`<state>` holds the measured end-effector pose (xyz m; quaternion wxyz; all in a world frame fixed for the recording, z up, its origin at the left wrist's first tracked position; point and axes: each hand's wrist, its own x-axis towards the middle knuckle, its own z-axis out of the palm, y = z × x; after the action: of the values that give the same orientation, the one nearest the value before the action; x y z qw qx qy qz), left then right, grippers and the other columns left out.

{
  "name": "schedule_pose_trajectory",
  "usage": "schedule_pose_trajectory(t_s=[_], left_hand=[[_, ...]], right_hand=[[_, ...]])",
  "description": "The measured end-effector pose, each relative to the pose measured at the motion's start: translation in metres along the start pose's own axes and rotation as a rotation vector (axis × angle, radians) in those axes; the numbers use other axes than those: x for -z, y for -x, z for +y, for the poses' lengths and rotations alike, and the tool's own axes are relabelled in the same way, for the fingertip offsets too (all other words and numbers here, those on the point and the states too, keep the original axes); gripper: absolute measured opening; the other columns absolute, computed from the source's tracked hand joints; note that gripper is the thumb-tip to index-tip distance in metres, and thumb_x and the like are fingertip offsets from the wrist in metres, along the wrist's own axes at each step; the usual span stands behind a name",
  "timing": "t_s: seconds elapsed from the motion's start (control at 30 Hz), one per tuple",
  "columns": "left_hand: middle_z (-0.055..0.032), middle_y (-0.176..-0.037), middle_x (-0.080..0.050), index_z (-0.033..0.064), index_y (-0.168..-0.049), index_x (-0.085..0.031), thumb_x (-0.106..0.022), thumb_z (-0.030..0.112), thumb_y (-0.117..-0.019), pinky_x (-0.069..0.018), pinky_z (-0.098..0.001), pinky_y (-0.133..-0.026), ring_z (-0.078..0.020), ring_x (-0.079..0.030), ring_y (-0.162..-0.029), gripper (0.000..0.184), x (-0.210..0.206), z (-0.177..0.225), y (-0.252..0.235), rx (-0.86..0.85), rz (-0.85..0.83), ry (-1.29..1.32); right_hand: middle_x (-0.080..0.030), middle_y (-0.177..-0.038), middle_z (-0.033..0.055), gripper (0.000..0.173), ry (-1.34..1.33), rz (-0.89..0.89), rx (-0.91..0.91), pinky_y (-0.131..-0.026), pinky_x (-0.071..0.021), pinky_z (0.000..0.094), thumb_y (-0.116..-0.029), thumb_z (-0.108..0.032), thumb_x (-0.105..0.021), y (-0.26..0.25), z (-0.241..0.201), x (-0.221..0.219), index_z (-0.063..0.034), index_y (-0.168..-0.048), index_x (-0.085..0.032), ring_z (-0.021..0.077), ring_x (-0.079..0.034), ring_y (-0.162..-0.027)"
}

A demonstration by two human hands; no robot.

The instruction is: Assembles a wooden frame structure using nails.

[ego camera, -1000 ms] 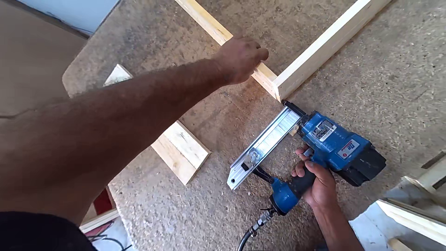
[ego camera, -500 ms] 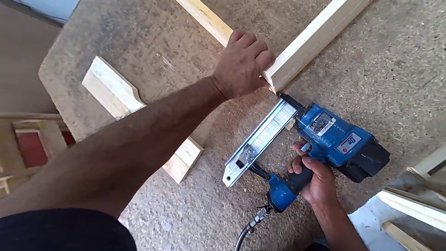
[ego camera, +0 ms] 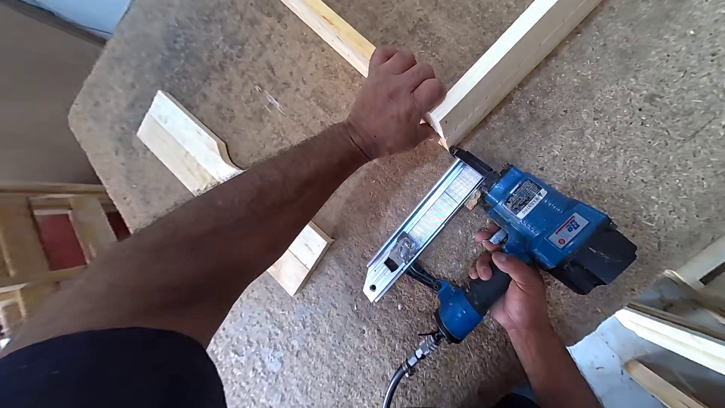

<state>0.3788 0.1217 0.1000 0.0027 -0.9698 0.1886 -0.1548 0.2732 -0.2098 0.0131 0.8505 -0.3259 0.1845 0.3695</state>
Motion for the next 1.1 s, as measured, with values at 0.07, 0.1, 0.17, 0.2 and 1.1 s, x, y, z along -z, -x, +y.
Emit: schedule_pose_trajectory(t_s=[0.07,0.1,0.17,0.2,1.1], left_hand=[[-0.0129,-0.093,-0.068,0.0097,-0.097,-0.064,-0.08,0.042,-0.0812,-0.041,-0.0561,-0.093,-0.036,-0.063,-0.094,0.04,-0.001,0.0,0.0,-0.001,0.014,0.007],[-0.0125,-0.092,-0.068,0.0099,-0.096,-0.064,-0.08,0.042,-0.0812,-0.041,-0.0558,-0.092,-0.0357,-0.062,-0.092,0.039,-0.001,0.0,0.0,-0.003,0.022,0.008],[-0.012,-0.091,-0.067,0.0101,-0.095,-0.064,-0.08,0.041,-0.0811,-0.0406,-0.0555,-0.092,-0.0352,-0.062,-0.091,0.038,-0.002,0.0,0.0,-0.006,0.035,0.016],[-0.0119,-0.091,-0.068,0.01,-0.095,-0.064,-0.08,0.041,-0.0813,-0.0407,-0.0556,-0.092,-0.035,-0.062,-0.092,0.038,-0.002,0.0,0.0,-0.007,0.037,0.018],[-0.0113,-0.093,-0.067,0.0104,-0.096,-0.066,-0.078,0.047,-0.0802,-0.0403,-0.0546,-0.087,-0.0346,-0.061,-0.091,0.041,0.01,0.003,-0.006,0.069,-0.107,0.018]], right_hand=[[-0.069,-0.112,0.0168,0.032,0.003,0.012,-0.003,-0.06,-0.0597,0.0353,-0.0881,-0.015,-0.067,0.0,0.0,0.0,-0.0095,-0.12,-0.069,0.0179,-0.065,-0.063],[-0.069,-0.112,0.0167,0.031,0.005,0.011,-0.002,-0.06,-0.0596,0.0353,-0.0881,-0.014,-0.067,0.0,0.0,0.0,-0.0098,-0.119,-0.069,0.0178,-0.065,-0.063],[-0.069,-0.112,0.0167,0.032,0.003,0.002,0.0,-0.06,-0.0596,0.0351,-0.0883,-0.014,-0.067,0.0,0.0,0.0,-0.0096,-0.12,-0.068,0.0176,-0.065,-0.063],[-0.069,-0.112,0.0169,0.033,0.0,0.001,0.0,-0.061,-0.0598,0.0352,-0.0884,-0.014,-0.067,0.0,0.0,0.0,-0.009,-0.121,-0.068,0.0178,-0.065,-0.063],[-0.069,-0.109,0.0168,0.038,-0.034,-0.018,-0.024,-0.061,-0.06,0.0352,-0.0888,-0.014,-0.066,0.0,-0.002,0.001,-0.0101,-0.127,-0.067,0.0176,-0.065,-0.062]])
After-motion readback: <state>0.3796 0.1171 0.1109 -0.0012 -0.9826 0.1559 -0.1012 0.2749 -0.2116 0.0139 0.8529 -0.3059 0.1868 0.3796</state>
